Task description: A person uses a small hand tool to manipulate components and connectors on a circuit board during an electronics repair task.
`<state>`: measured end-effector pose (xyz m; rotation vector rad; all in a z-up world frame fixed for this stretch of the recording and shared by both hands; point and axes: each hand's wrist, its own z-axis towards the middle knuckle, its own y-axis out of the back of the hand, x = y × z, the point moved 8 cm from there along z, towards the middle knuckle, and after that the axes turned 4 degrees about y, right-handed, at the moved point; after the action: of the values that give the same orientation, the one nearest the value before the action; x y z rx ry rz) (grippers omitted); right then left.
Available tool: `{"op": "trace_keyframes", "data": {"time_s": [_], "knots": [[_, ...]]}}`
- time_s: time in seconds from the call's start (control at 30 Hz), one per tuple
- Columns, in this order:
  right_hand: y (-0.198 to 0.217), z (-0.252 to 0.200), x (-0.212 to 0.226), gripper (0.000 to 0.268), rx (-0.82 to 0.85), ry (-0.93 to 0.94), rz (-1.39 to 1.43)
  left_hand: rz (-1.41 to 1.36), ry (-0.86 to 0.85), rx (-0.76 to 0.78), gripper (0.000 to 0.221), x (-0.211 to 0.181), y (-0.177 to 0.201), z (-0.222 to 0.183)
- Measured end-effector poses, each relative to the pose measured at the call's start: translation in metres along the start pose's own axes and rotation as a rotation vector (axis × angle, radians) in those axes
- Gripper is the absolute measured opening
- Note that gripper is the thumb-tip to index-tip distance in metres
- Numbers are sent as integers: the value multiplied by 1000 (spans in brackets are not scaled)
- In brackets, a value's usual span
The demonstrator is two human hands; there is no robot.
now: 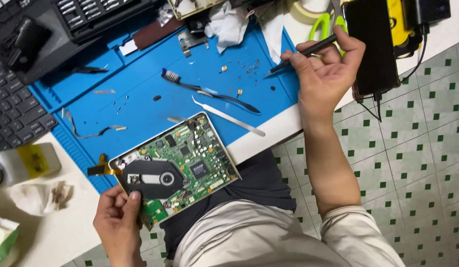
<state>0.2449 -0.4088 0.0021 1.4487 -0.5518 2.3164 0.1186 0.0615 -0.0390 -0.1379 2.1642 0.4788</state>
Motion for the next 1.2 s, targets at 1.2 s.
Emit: {"op": "trace_keyframes", "data": {"time_s": [1.2], "knots": [[-24, 12, 4, 57, 90, 121, -156, 179, -6, -147, 28, -5, 2, 0]]}}
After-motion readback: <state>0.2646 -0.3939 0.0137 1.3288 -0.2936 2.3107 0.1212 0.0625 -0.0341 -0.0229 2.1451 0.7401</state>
